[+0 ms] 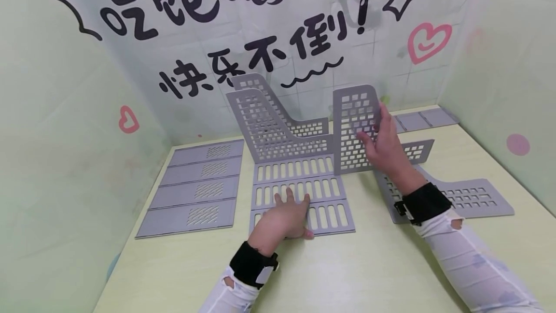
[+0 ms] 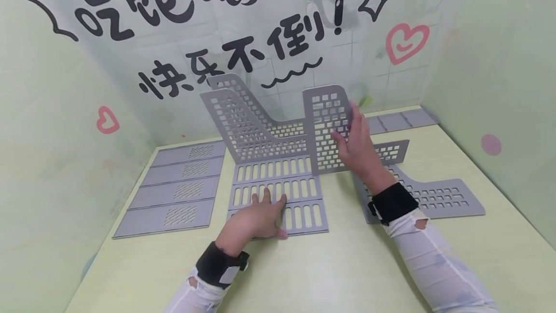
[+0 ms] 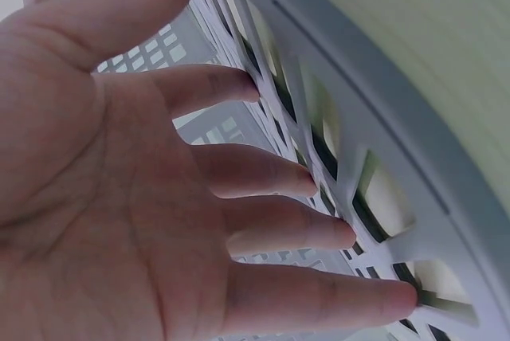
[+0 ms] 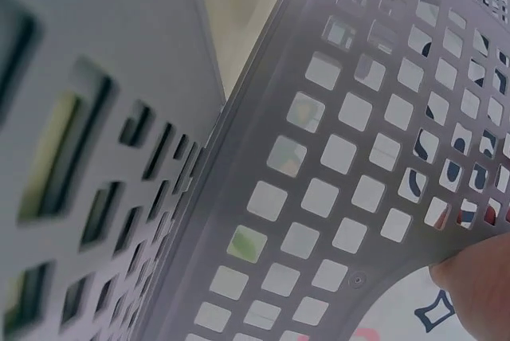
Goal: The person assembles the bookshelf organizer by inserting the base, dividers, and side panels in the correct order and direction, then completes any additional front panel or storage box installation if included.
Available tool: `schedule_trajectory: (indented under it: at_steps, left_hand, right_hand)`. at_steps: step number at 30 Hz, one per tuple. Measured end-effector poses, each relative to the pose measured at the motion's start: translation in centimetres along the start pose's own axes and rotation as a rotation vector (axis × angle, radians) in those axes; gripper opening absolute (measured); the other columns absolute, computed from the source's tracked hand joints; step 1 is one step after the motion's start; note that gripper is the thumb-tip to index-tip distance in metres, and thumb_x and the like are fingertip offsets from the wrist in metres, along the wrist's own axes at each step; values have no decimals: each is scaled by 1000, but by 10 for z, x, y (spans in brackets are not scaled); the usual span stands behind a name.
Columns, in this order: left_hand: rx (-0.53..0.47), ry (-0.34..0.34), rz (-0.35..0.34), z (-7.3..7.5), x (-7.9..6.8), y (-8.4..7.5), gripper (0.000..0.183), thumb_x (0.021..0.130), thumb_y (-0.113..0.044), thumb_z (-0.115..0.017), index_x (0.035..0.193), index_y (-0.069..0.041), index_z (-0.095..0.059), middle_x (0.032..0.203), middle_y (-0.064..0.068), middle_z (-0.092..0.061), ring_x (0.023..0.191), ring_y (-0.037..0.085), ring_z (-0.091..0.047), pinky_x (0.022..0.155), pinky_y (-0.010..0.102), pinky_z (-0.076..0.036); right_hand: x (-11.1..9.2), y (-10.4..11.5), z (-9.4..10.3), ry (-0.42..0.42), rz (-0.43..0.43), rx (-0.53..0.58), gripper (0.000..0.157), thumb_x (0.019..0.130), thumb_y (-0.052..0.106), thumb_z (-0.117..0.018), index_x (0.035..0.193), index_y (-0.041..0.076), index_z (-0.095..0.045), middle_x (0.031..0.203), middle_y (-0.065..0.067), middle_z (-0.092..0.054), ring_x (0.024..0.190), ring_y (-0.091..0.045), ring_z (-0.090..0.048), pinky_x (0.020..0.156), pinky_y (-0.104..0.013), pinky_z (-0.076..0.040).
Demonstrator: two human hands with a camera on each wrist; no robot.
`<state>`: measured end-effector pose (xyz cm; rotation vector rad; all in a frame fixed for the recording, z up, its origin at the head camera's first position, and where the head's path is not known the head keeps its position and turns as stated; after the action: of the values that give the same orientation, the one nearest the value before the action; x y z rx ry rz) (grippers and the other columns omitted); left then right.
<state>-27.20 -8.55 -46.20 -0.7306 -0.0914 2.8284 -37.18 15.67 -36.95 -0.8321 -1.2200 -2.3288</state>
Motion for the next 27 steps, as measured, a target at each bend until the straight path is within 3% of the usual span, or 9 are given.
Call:
schedule_trajectory:
  at_steps: [8,11,15,18,20,23,27]
  left_hand:
    - [16,-2,-6,2,1,-1,102,88,-52,-82,170,-22,-29,176,30,-13,160,59,-18,111,78,-43]
    - [14,-2,1,2,1,-1,102,88,-52,-83,170,-24,-30,176,30,-13,160,58,-19,110,78,-44]
    - [4,-3,14,3,1,0,102,86,-51,-85,169,-27,-31,176,29,-13,159,58,-21,109,79,-45]
    - [-12,0,21,3,2,0,101,86,-50,-85,169,-29,-32,176,29,-12,158,60,-22,108,80,-44]
    - [-22,1,25,2,2,0,100,86,-50,-86,168,-30,-33,177,29,-12,157,61,-22,107,80,-44]
    - [-27,-3,24,2,2,1,100,85,-49,-86,168,-30,-34,177,28,-12,157,62,-23,107,80,-45]
    - [-16,-7,0,4,3,1,100,85,-50,-86,168,-29,-34,177,28,-13,155,64,-24,108,79,-45]
  right_hand:
    - [0,2,-1,11,22,-6,88,101,2,-66,168,6,-10,132,-36,-43,110,-41,-52,91,-51,-50]
    - [2,0,-3,72,-15,-25,85,103,6,-66,167,3,-10,130,-35,-46,107,-42,-56,90,-55,-53]
    - [7,-8,4,292,-155,-132,61,109,17,-61,155,-7,-31,119,-33,-57,103,-45,-63,90,-61,-54]
    - [4,-21,14,530,-240,-275,35,110,22,-59,125,-9,-57,97,-25,-65,85,-36,-64,77,-51,-53]
    - [-2,-31,23,654,-251,-364,28,110,22,-60,108,-6,-66,88,-17,-68,76,-28,-60,69,-45,-50]
    - [-9,-45,32,742,-248,-453,24,107,20,-63,90,4,-69,76,-6,-62,71,-22,-53,72,-46,-43]
    - [-10,-51,32,745,-224,-483,30,108,25,-62,81,13,-58,71,0,-52,72,-20,-50,74,-47,-35]
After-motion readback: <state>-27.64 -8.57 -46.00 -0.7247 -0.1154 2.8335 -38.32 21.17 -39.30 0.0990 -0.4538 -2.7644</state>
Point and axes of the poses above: each hand's wrist, its own x-axis towards the middle knuckle, its own z-axis out of the back of the hand, y = z × x, the point moved 9 cm from there along x, towards the middle knuckle
